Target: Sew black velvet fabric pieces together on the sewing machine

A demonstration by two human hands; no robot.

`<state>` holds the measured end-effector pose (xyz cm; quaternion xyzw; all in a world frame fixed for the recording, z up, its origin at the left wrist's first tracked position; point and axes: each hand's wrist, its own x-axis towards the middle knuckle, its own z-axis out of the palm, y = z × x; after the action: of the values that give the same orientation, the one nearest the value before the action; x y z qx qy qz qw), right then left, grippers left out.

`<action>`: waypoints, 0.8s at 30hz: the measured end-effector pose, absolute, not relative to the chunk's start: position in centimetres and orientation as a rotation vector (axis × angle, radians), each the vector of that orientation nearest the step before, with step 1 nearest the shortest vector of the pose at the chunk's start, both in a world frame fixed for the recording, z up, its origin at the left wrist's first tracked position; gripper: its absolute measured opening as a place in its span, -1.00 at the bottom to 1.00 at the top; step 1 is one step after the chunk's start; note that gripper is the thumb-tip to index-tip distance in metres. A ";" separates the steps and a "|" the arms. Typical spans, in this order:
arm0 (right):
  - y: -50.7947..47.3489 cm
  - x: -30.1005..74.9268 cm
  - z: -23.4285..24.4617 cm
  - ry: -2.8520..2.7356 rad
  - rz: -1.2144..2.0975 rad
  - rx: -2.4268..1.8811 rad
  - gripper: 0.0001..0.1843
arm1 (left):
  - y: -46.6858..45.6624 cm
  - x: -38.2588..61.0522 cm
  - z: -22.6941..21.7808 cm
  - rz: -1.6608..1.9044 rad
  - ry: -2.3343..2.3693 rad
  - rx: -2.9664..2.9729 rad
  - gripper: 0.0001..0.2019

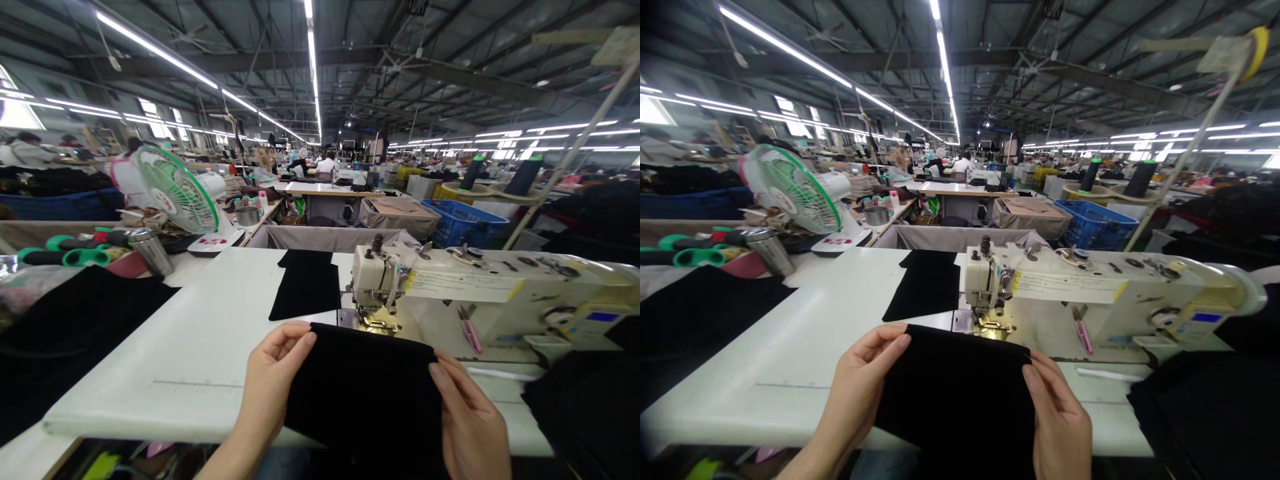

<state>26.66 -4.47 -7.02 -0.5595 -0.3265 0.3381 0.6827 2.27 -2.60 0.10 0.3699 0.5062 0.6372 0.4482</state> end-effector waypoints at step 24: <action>-4.8 24.8 -2.8 -0.694 0.876 -1.043 -0.75 | -1.4 -0.1 -2.1 1.719 1.355 0.969 -0.76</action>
<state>24.76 -4.80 -2.80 -0.4722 -0.3144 0.3964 0.7219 -0.11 -1.43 -2.14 0.3769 0.5269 0.6684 0.3654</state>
